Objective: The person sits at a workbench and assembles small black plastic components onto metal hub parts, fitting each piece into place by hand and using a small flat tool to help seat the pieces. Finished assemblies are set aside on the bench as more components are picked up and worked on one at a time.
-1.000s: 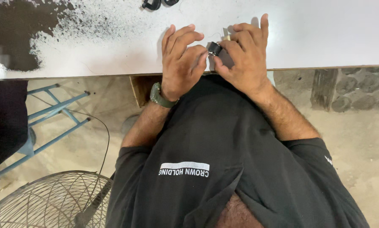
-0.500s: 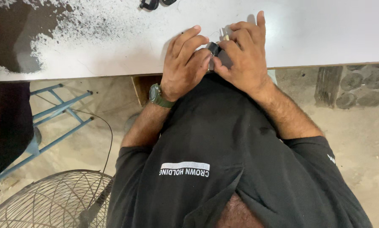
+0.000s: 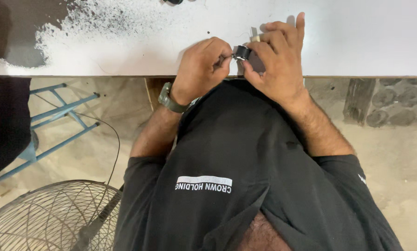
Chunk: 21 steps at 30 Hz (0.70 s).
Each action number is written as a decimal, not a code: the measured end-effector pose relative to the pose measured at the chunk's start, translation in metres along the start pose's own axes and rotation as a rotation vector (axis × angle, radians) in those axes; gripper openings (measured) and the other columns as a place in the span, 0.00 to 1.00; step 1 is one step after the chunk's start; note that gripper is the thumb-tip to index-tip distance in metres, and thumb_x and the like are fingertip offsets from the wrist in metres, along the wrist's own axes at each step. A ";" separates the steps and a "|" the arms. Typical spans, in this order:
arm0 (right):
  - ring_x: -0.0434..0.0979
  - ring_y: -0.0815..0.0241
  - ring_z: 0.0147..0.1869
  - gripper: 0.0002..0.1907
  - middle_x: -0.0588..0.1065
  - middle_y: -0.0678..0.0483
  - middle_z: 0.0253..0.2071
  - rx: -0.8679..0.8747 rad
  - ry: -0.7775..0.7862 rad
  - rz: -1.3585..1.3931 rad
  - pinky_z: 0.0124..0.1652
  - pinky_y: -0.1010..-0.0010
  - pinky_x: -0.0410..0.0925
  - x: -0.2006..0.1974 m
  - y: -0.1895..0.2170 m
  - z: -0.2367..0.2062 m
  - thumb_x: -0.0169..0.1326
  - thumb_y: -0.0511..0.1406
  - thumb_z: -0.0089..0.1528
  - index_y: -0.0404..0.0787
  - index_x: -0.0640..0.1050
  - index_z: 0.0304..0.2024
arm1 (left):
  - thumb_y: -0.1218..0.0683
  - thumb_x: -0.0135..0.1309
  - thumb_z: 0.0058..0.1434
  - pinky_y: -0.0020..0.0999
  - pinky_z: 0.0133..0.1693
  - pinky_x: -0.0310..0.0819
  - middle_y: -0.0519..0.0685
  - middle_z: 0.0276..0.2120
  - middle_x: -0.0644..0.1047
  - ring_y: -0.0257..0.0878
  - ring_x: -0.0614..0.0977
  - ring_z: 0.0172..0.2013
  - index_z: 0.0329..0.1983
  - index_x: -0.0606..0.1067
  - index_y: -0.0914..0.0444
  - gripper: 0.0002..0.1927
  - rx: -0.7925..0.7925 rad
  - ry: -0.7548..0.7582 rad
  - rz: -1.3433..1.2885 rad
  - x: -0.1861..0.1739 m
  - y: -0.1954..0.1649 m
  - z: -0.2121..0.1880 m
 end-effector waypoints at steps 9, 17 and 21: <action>0.76 0.44 0.60 0.15 0.74 0.46 0.47 -0.005 -0.174 0.225 0.74 0.39 0.56 0.003 0.020 -0.018 0.61 0.22 0.62 0.36 0.73 0.49 | 0.62 0.60 0.58 0.40 0.35 0.73 0.47 0.31 0.75 0.45 0.78 0.33 0.36 0.70 0.62 0.09 0.017 -0.124 0.080 0.017 0.000 -0.006; 0.77 0.45 0.59 0.16 0.75 0.47 0.43 -0.023 -0.152 0.152 0.73 0.40 0.58 0.015 0.021 -0.018 0.62 0.20 0.60 0.36 0.74 0.47 | 0.62 0.61 0.57 0.41 0.36 0.73 0.47 0.30 0.75 0.45 0.78 0.33 0.36 0.70 0.61 0.10 0.008 -0.165 0.060 0.020 0.004 -0.007; 0.78 0.46 0.58 0.17 0.74 0.48 0.42 -0.022 -0.158 0.126 0.73 0.40 0.58 0.018 0.022 -0.019 0.62 0.20 0.59 0.37 0.75 0.47 | 0.62 0.60 0.57 0.41 0.36 0.74 0.47 0.31 0.75 0.45 0.78 0.32 0.35 0.70 0.62 0.10 0.010 -0.156 0.059 0.024 0.010 -0.008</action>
Point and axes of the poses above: each hand's wrist, its own z-axis towards the middle knuckle, its own x-axis out of the palm, y = z × x, the point moved 5 cm from there along z, towards the middle knuckle
